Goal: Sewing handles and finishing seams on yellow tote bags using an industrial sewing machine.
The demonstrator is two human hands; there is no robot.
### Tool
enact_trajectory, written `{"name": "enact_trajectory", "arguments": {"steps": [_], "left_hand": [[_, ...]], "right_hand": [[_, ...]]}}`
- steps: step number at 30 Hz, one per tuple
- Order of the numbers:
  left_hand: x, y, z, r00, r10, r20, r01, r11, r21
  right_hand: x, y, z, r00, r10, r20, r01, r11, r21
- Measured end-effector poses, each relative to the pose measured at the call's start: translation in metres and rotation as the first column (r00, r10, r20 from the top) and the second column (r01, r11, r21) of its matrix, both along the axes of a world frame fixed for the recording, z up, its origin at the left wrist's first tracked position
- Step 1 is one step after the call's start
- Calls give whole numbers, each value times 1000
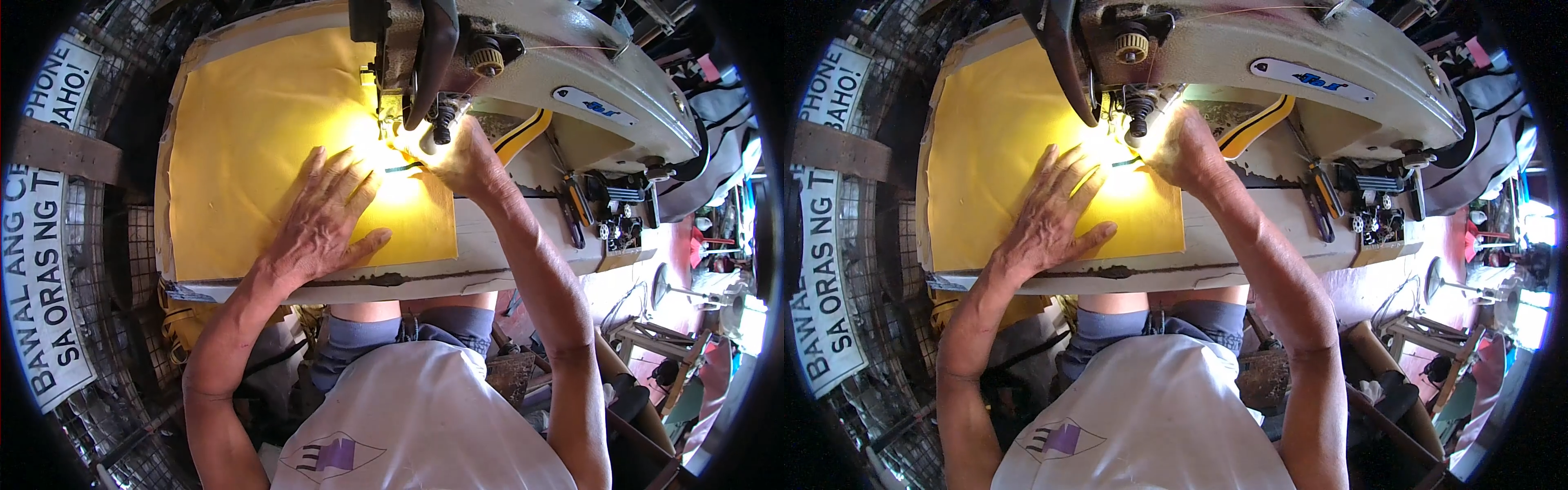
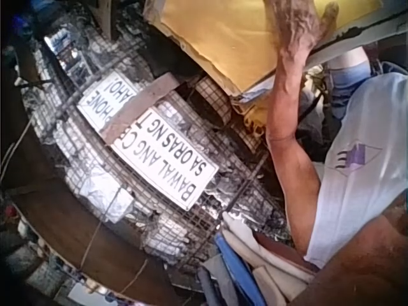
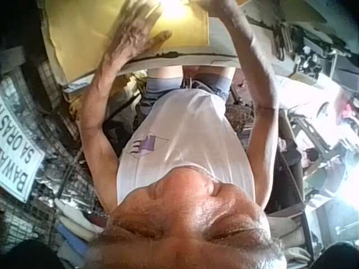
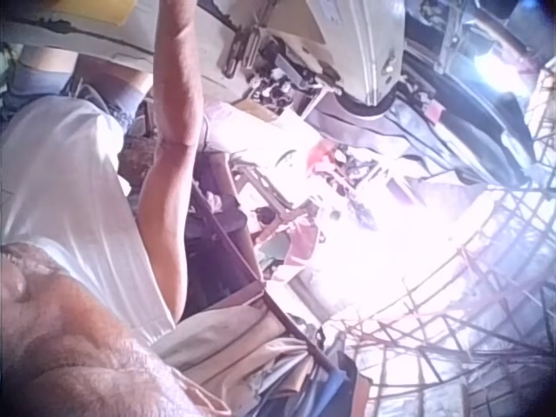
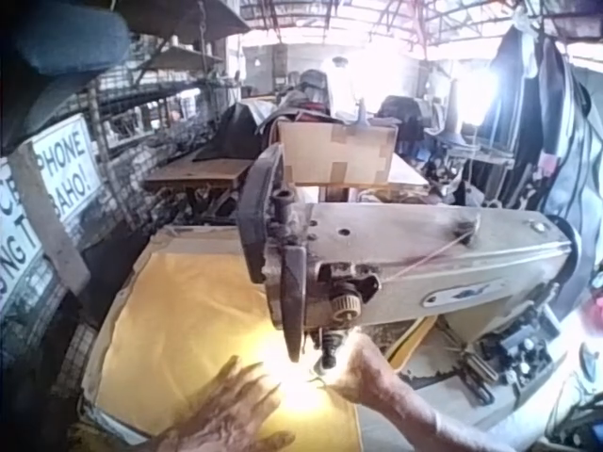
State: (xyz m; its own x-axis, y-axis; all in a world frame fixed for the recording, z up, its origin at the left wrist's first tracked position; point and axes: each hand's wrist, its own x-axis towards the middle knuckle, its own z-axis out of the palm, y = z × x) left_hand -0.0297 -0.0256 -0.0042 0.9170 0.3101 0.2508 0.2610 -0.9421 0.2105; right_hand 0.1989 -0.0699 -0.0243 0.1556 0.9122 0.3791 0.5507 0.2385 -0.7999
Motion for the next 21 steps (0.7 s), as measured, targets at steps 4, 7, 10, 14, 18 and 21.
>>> {"name": "enact_trajectory", "arguments": {"steps": [4,7,10,14,18,21], "left_hand": [[0,0,1,1000,2,1,-2,1000,-3],[0,0,2,1000,0,-17,1,1000,12],[0,0,3,1000,-1,-28,1,1000,25],[0,0,2,1000,11,-9,-11,1000,-17],[0,0,2,1000,0,-13,0,1000,-2],[0,1,3,1000,0,-28,0,999,32]], "right_hand": [[3,-2,2,991,5,136,-4,1000,-10],[11,4,5,989,60,132,-70,995,68],[19,13,5,951,189,245,-223,968,118],[22,13,7,963,255,90,-255,967,-4],[24,11,12,962,269,45,-269,963,-22],[28,12,16,844,388,370,-363,921,-138]]}}
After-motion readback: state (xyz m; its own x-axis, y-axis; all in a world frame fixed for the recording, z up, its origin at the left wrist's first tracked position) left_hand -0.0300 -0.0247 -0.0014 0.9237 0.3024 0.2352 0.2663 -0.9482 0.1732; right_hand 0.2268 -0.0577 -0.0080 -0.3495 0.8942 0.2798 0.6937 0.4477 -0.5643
